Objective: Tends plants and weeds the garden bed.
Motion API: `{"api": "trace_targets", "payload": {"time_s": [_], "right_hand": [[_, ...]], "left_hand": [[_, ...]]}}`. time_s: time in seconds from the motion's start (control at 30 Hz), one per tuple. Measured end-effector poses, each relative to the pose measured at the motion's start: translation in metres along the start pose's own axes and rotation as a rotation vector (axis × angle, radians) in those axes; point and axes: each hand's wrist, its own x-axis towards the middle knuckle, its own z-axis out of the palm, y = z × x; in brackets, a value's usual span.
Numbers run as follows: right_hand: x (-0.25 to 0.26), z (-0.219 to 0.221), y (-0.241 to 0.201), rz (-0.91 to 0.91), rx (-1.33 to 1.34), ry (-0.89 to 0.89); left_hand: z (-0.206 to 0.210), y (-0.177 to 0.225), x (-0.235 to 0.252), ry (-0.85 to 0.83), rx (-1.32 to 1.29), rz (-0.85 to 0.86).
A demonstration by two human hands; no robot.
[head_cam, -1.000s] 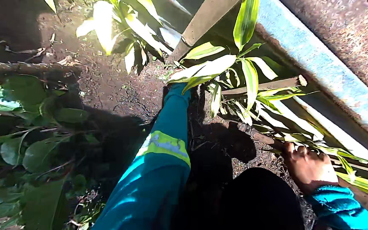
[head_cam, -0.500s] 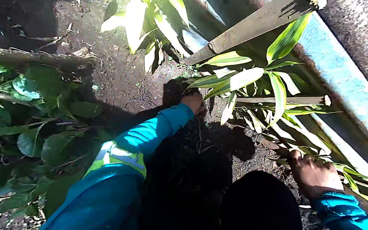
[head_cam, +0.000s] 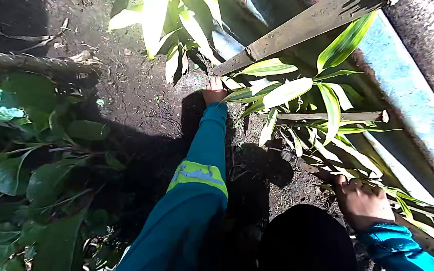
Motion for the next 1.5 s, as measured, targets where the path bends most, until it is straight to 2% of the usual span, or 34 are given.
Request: {"api": "trace_targets", "payload": {"time_s": [0.17,0.27,0.3,0.4,0.5,0.63,0.7,0.73,0.83,0.9,1.0,1.13,1.2,1.27,1.4,1.5], "right_hand": [[-0.002,0.001,-0.001,-0.011,-0.003,0.011],[-0.003,0.0,-0.001,-0.017,0.008,0.022],[-0.002,0.001,0.0,-0.015,0.001,0.026],[-0.002,0.004,0.001,0.001,0.002,0.028],[-0.003,0.004,-0.002,0.004,0.008,0.047],[-0.004,0.009,0.0,-0.002,-0.005,0.041],[-0.003,0.008,0.001,0.003,-0.004,0.02],[-0.002,0.008,0.002,0.005,-0.005,0.026],[-0.002,0.008,0.002,-0.004,0.002,0.033],[-0.003,0.007,0.002,-0.01,0.007,0.027],[-0.002,0.003,0.001,0.001,0.0,-0.015],[-0.001,0.01,0.003,0.0,0.013,0.026],[-0.003,0.011,0.005,-0.016,0.043,0.043],[-0.005,0.011,0.004,-0.01,0.055,0.043],[-0.008,0.014,0.002,0.004,0.072,0.065],[-0.009,0.015,0.003,0.007,0.072,0.049]], "left_hand": [[-0.016,0.008,-0.017,-0.163,0.049,0.004],[0.013,0.001,0.001,-0.018,0.013,-0.014],[0.02,0.0,0.006,-0.017,-0.042,-0.05],[0.025,-0.01,0.013,-0.003,-0.111,0.023],[-0.012,-0.003,0.003,-0.144,-0.225,-0.008],[-0.024,0.003,-0.018,0.015,-0.415,-0.17],[-0.017,-0.009,-0.034,0.094,-0.409,-0.119],[-0.015,-0.013,-0.045,0.102,-0.382,-0.037],[-0.032,-0.012,-0.072,-0.177,-0.057,0.193],[-0.035,-0.006,-0.062,-0.221,0.061,0.254],[-0.018,-0.001,-0.02,-0.176,0.144,0.272],[0.003,0.013,0.004,-0.2,0.213,0.147],[-0.003,0.024,0.008,-0.246,0.138,0.009],[-0.013,0.03,0.012,-0.281,-0.071,-0.099],[-0.017,0.029,0.015,-0.218,-0.277,-0.128],[-0.006,0.027,0.024,-0.182,-0.279,-0.132]]}}
